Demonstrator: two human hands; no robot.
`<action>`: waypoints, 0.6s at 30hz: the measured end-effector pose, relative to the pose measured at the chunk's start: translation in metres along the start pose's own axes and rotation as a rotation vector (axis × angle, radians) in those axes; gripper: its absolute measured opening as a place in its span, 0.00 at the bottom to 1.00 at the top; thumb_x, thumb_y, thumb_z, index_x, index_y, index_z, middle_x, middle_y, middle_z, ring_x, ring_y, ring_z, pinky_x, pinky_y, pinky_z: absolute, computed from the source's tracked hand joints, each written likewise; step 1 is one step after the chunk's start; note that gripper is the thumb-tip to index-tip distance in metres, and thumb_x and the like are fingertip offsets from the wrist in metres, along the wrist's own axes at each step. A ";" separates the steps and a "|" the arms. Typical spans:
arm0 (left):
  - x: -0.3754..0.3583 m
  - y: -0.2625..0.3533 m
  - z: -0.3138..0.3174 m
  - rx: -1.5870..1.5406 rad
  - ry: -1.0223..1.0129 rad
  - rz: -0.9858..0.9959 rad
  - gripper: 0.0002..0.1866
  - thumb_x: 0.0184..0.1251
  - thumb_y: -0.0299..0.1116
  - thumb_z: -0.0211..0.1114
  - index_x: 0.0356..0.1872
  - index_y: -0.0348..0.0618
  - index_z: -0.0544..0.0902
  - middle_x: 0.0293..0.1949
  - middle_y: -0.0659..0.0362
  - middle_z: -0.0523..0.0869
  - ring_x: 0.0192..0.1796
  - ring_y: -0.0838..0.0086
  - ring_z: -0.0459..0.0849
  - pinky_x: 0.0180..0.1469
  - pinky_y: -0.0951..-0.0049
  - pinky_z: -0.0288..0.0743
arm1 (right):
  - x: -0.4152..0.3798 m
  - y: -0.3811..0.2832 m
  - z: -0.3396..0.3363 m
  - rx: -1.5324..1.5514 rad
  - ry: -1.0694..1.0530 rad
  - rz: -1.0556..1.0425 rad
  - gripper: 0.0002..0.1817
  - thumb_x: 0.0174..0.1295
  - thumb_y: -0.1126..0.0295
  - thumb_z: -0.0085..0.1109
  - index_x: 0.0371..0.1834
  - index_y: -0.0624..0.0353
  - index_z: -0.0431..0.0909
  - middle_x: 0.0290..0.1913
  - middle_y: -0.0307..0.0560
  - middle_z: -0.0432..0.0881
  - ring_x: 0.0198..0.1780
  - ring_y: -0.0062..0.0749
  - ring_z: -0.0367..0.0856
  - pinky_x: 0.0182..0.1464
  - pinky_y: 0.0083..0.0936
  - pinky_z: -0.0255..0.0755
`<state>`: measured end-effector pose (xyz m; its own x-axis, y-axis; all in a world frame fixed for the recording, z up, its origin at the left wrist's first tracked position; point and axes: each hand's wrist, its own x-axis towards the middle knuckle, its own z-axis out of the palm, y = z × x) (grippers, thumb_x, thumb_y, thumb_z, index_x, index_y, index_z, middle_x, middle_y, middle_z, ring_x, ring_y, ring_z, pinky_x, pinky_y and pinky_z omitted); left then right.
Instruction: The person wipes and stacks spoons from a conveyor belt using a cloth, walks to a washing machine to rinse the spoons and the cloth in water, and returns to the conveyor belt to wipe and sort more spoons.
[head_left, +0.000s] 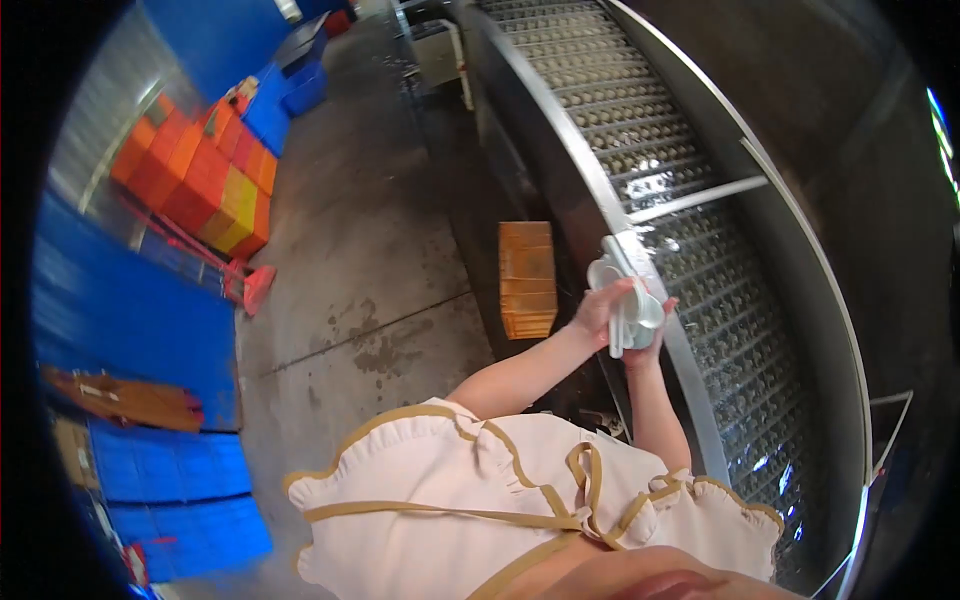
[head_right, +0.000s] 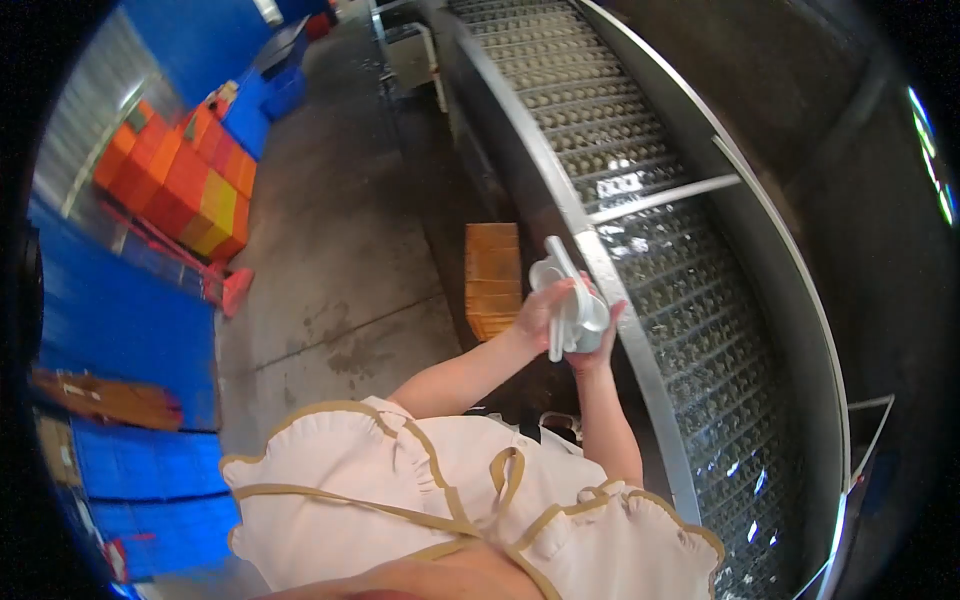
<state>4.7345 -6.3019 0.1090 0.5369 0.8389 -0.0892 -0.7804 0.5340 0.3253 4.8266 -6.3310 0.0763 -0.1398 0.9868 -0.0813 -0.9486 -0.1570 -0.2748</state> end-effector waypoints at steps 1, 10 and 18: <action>-0.023 0.031 -0.012 0.014 0.052 0.074 0.13 0.54 0.34 0.59 0.39 0.39 0.73 0.34 0.55 0.78 0.39 0.68 0.79 0.45 0.68 0.73 | 0.008 0.034 0.012 -0.050 -0.074 0.081 0.41 0.49 0.34 0.40 0.60 0.52 0.57 0.56 0.40 0.66 0.57 0.33 0.64 0.59 0.34 0.57; -0.251 0.262 -0.079 -0.022 0.416 0.619 0.15 0.56 0.40 0.56 0.39 0.40 0.73 0.39 0.50 0.78 0.43 0.61 0.77 0.46 0.57 0.71 | 0.079 0.269 0.124 -0.746 -0.412 0.694 0.20 0.44 0.79 0.58 0.43 0.58 0.68 0.42 0.44 0.74 0.42 0.32 0.74 0.44 0.27 0.70; -0.406 0.300 -0.148 -0.210 0.694 0.947 0.16 0.53 0.36 0.60 0.41 0.39 0.71 0.36 0.55 0.77 0.44 0.60 0.76 0.47 0.61 0.72 | 0.175 0.256 0.015 -0.966 0.303 0.446 0.18 0.49 0.65 0.61 0.43 0.55 0.70 0.36 0.42 0.76 0.31 0.31 0.76 0.27 0.24 0.70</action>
<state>4.2353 -6.4669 0.1035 -0.5183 0.7516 -0.4079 -0.8446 -0.3751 0.3820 4.5546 -6.1976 0.0064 -0.2136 0.8043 -0.5545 -0.1913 -0.5910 -0.7836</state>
